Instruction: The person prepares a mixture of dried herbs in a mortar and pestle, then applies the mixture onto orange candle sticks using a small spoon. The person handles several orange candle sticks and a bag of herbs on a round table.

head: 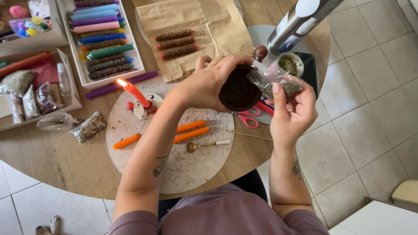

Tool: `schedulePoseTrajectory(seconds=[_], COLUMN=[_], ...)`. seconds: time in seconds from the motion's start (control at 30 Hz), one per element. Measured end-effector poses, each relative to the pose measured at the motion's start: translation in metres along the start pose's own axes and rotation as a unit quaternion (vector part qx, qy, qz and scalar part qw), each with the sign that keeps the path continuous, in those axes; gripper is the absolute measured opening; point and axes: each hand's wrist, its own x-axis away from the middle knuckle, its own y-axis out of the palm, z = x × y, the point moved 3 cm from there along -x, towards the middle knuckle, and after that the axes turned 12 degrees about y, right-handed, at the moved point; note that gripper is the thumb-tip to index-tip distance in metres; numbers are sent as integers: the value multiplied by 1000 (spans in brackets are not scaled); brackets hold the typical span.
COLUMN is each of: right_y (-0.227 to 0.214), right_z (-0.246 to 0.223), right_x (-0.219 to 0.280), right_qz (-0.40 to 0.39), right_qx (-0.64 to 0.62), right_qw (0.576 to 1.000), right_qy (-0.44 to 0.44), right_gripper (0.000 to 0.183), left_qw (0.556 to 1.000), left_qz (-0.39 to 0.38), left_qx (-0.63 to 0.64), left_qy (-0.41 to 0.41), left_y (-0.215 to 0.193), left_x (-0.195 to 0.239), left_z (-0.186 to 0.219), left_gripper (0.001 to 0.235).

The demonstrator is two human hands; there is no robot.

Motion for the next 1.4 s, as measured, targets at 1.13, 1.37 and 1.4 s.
schedulePoseTrajectory(seconds=[1.13,1.37,1.4], right_y=[44,51,50], right_z=[23,49,54], right_x=[49,85,91], right_qz=[-176,-254,-260], right_qx=[-554,-454,-401], right_qw=[737,797,831], right_qy=[345,306,286], right_gripper=[28,18,17], left_qw=[967,924,918], left_qz=[222,323,343], left_qx=[-121,-202,-197], left_qy=[-15,-22,-34], left_y=[-11,12,19], left_x=[13,66,77], left_z=[76,93,92], left_gripper=[50,4,9])
